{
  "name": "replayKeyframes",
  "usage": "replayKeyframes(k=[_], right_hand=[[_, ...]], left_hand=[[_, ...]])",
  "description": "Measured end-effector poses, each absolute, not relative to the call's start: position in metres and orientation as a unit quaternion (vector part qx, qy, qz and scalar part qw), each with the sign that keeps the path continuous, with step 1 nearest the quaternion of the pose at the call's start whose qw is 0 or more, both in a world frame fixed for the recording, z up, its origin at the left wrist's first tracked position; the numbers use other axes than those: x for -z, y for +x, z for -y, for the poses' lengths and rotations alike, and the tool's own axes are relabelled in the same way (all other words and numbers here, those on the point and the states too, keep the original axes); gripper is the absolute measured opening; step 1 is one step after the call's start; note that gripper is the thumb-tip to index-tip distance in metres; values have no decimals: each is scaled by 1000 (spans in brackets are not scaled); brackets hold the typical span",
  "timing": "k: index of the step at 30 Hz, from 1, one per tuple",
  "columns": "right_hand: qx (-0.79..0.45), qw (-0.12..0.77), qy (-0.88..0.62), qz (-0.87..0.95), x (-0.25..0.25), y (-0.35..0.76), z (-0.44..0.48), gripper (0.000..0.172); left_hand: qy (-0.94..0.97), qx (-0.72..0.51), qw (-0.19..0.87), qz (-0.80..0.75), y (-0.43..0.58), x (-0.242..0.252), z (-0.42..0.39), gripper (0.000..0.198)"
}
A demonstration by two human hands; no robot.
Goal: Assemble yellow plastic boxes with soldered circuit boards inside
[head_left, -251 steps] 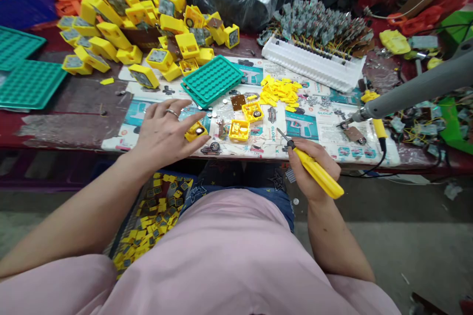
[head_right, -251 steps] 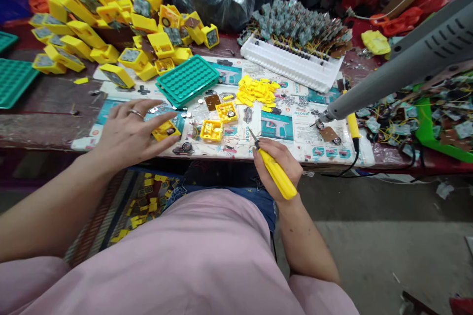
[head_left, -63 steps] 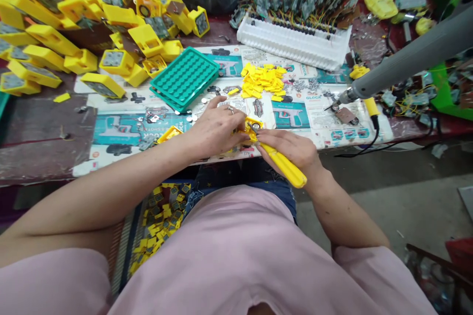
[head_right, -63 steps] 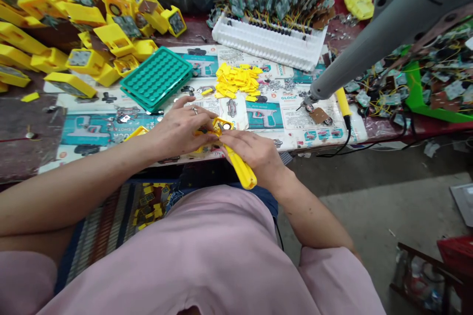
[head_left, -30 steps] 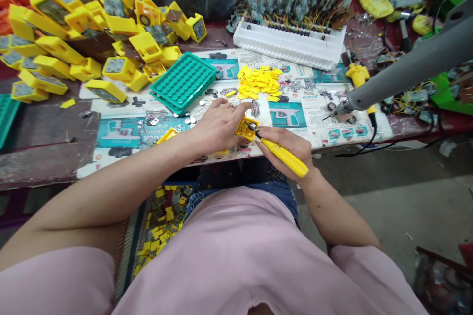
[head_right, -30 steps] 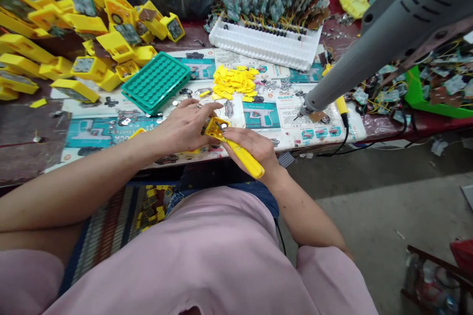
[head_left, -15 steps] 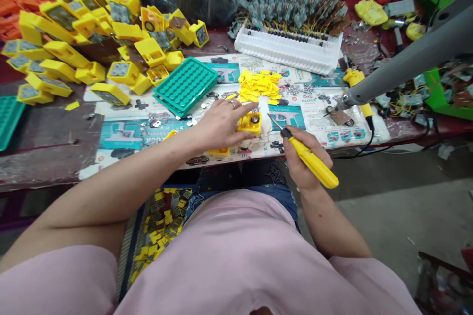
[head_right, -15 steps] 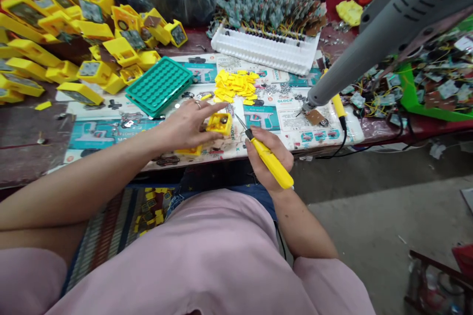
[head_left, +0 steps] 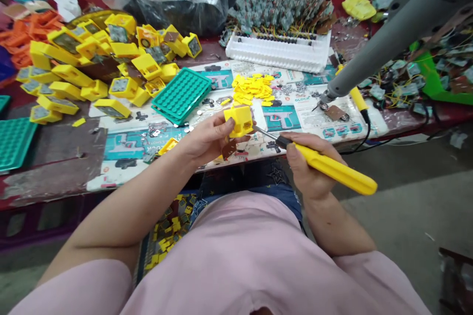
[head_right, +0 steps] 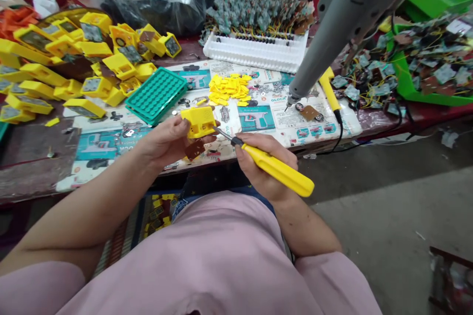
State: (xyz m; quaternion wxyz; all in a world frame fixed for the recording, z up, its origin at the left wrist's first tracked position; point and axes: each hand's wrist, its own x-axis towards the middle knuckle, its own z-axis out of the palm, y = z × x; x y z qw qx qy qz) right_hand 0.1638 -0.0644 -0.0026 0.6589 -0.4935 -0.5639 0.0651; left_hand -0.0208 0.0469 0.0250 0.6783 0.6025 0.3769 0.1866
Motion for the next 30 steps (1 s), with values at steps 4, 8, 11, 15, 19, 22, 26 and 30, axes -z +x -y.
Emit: replayKeyframes(k=[4, 8, 11, 15, 19, 22, 26, 30], right_hand=[[-106, 619, -492, 603, 7, 164, 60, 15], [-114, 595, -494, 623, 22, 163, 50, 12], [-95, 590, -520, 610, 37, 161, 45, 10], [-67, 592, -511, 620, 46, 157, 41, 11], [-36, 578, -525, 624, 43, 154, 37, 11], [-14, 569, -518, 639, 42, 154, 33, 9], [-28, 589, -526, 613, 44, 156, 31, 7], [-67, 593, -558, 577, 40, 165, 40, 9]], left_hand=[[639, -191, 641, -380, -19, -20, -49, 80], [759, -157, 488, -401, -14, -13, -54, 77], [831, -97, 350, -421, -8, -10, -56, 69], [844, -78, 265, -459, -1, -7, -55, 71], [859, -65, 199, -467, 5, -3, -52, 65], [868, -86, 161, -461, 5, 0, -54, 62], [873, -100, 184, -440, -1, -5, -62, 67], [805, -208, 340, -440, -17, -22, -69, 69]])
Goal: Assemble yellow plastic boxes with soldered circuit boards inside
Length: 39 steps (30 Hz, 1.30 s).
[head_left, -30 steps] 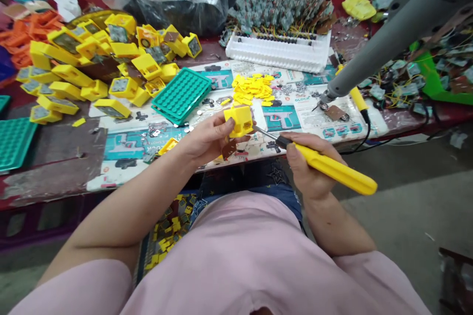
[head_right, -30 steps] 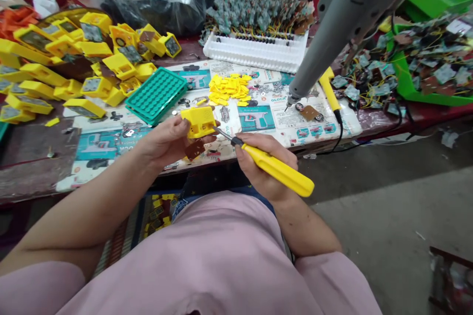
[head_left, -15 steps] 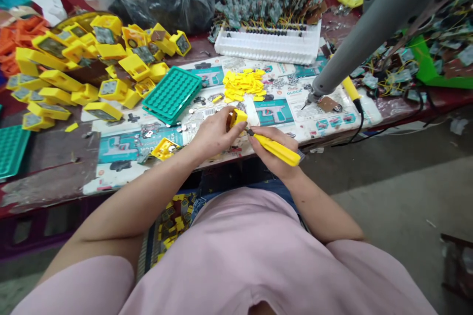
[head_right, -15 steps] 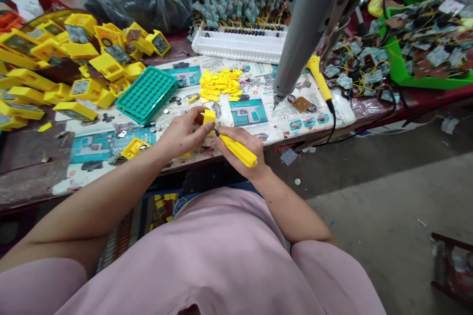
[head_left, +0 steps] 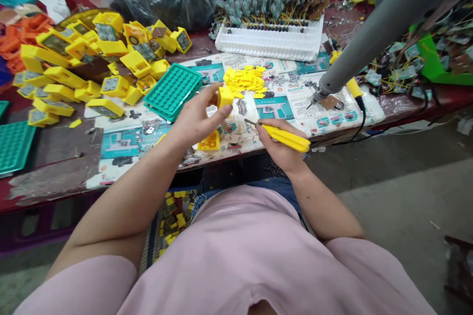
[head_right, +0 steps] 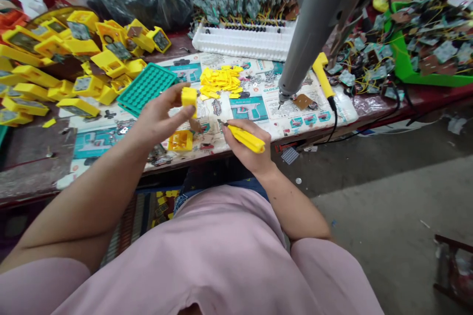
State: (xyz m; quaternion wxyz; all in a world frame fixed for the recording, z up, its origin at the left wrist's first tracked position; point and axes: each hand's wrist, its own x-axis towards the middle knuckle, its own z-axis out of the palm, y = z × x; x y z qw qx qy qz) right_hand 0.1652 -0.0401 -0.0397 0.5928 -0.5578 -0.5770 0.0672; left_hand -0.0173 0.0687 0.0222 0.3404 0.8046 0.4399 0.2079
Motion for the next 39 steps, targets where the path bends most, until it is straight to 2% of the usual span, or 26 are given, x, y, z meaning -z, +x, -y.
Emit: replayKeyframes(k=[4, 6, 9, 11, 13, 18, 21, 25, 28, 31, 33, 36, 39], right_hand=[[-67, 597, -542, 588, 37, 178, 52, 11], [-33, 583, -529, 616, 38, 184, 56, 17], [49, 529, -516, 673, 40, 195, 63, 28], [92, 476, -509, 711, 41, 205, 70, 30], [114, 418, -510, 743, 39, 218, 77, 27], [146, 297, -568, 754, 33, 251, 86, 23], [132, 222, -599, 758, 32, 267, 79, 27], [134, 143, -600, 776, 33, 284, 54, 30], [126, 118, -596, 784, 26, 294, 40, 38], [134, 162, -619, 757, 13, 295, 45, 41], [152, 215, -634, 727, 6, 290, 55, 33], [158, 272, -602, 734, 3, 275, 70, 28], [114, 291, -546, 777, 8, 248, 76, 24]], left_hand=[[605, -303, 574, -461, -33, -40, -64, 54], [541, -304, 621, -479, -37, -44, -60, 54], [565, -239, 633, -473, -40, -43, -53, 67], [641, -194, 605, -430, -36, -37, -47, 75], [740, -159, 532, -380, -26, -31, -40, 76], [924, -33, 182, -335, 6, -23, -23, 52], [939, 26, 64, -336, 16, -24, -24, 48], [943, 62, 32, -326, 14, -23, -33, 51], [948, 25, 42, -315, 3, -20, -37, 59], [931, -77, 62, -352, -23, -18, -39, 63], [905, -131, 72, -398, -48, -20, -40, 59], [874, -142, 76, -459, -89, -23, -38, 48], [872, -144, 65, -464, -115, -20, -31, 44]])
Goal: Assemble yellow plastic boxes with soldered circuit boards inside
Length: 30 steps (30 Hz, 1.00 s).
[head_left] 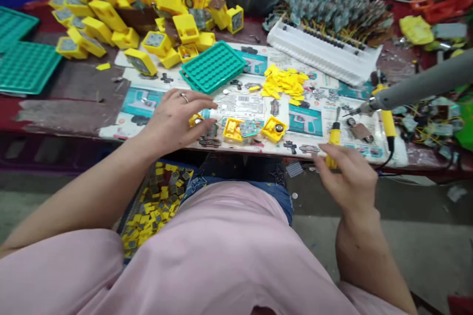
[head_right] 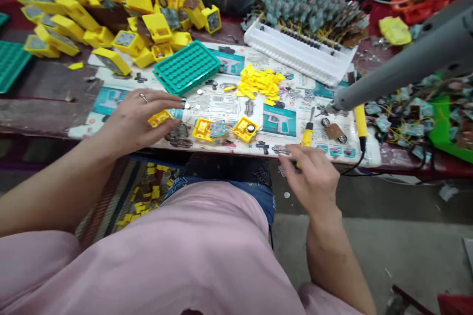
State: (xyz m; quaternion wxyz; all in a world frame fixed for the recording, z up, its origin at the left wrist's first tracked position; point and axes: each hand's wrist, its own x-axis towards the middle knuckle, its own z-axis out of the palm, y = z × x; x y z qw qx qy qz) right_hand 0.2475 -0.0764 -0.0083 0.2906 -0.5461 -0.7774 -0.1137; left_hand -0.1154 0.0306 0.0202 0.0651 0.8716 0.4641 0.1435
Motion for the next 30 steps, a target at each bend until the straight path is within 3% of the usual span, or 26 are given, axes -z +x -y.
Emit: replayKeyframes(k=[3, 7, 9, 13, 17, 23, 26, 30], right_hand=[[44, 301, -510, 805, 16, 215, 65, 26], [-14, 293, -537, 791, 28, 181, 35, 61], [-47, 283, -553, 783, 32, 173, 24, 71], [-108, 302, -583, 747, 29, 176, 22, 64], [-167, 326, -610, 703, 19, 183, 29, 69], [-219, 323, -560, 731, -7, 160, 24, 67], [-234, 268, -520, 777, -26, 145, 16, 66], [-146, 185, -495, 836, -54, 125, 11, 65]], left_hand=[[877, -170, 59, -445, -118, -9, -20, 45], [884, -156, 63, -435, -97, 8, -11, 65], [892, -144, 63, -424, -88, 12, -11, 69], [900, -146, 58, -407, -96, 16, -15, 67], [909, -166, 75, -375, -127, 21, -16, 65], [905, -261, 64, -330, -157, 27, -14, 61], [882, -334, 59, -327, -177, 27, -14, 57], [833, -439, 81, -325, -205, 22, -13, 34]])
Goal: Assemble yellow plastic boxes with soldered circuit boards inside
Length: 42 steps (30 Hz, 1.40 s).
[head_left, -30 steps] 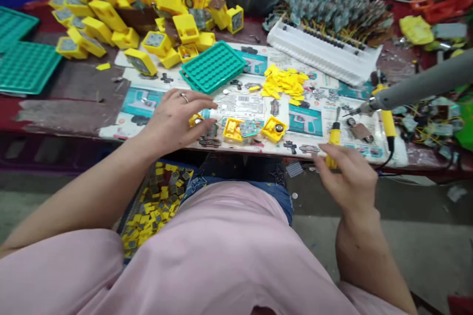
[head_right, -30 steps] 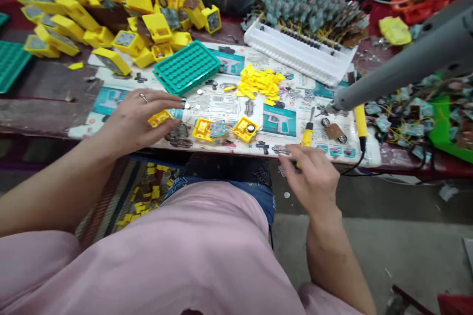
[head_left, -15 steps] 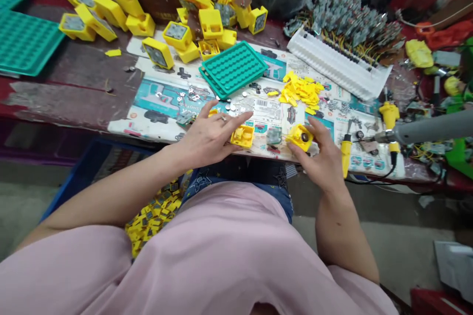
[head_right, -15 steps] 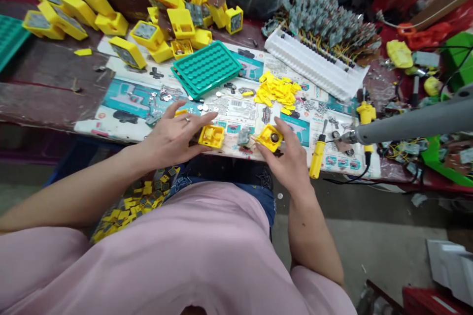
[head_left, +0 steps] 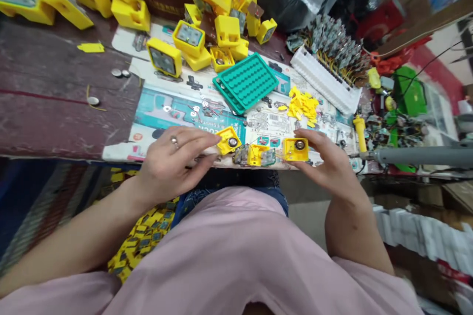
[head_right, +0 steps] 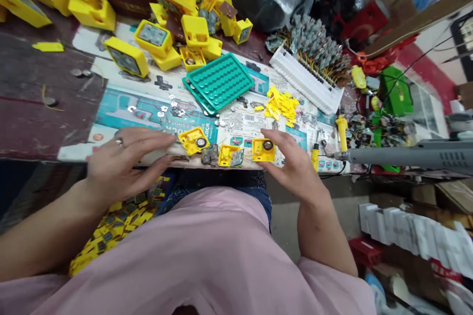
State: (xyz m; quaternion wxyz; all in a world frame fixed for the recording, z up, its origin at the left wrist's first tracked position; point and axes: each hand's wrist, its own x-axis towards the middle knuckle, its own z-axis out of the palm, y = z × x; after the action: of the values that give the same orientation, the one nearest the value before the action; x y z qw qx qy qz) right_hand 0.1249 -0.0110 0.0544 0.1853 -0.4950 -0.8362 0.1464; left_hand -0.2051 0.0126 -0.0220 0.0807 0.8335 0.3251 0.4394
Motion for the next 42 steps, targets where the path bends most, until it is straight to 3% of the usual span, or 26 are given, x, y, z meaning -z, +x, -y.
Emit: replayKeyframes(k=[5, 9, 13, 16, 20, 22, 26, 31, 36, 42], right_hand=[[-111, 162, -432, 880, -80, 83, 17, 75], [-59, 179, -371, 909, -80, 51, 23, 76], [-24, 218, -314, 924, -70, 34, 25, 60], [-72, 257, -285, 920, -58, 40, 20, 51], [-97, 280, -472, 830, -30, 79, -2, 23], [-89, 254, -544, 795, -13, 97, -17, 21], [-120, 159, -562, 803, 12, 93, -44, 20], [-158, 80, -586, 790, 7, 62, -62, 19], [-221, 118, -538, 805, -1, 51, -72, 13], [-214, 211, -493, 817, -5, 44, -70, 23]], left_hand=[[832, -435, 158, -307, -200, 2, -8, 25], [864, -349, 230, -282, -175, -12, -2, 60], [806, -326, 413, -269, -163, -14, 3, 60], [714, -323, 558, -272, -165, -3, 7, 55], [560, -331, 709, -273, -170, 22, 14, 84], [501, -327, 755, -269, -170, 31, 18, 91], [485, -289, 772, -291, -164, 28, 30, 84], [538, -262, 725, -341, -167, 20, 39, 66], [533, -230, 741, -338, -174, 29, 30, 68], [492, -208, 765, -360, -152, 9, 29, 71]])
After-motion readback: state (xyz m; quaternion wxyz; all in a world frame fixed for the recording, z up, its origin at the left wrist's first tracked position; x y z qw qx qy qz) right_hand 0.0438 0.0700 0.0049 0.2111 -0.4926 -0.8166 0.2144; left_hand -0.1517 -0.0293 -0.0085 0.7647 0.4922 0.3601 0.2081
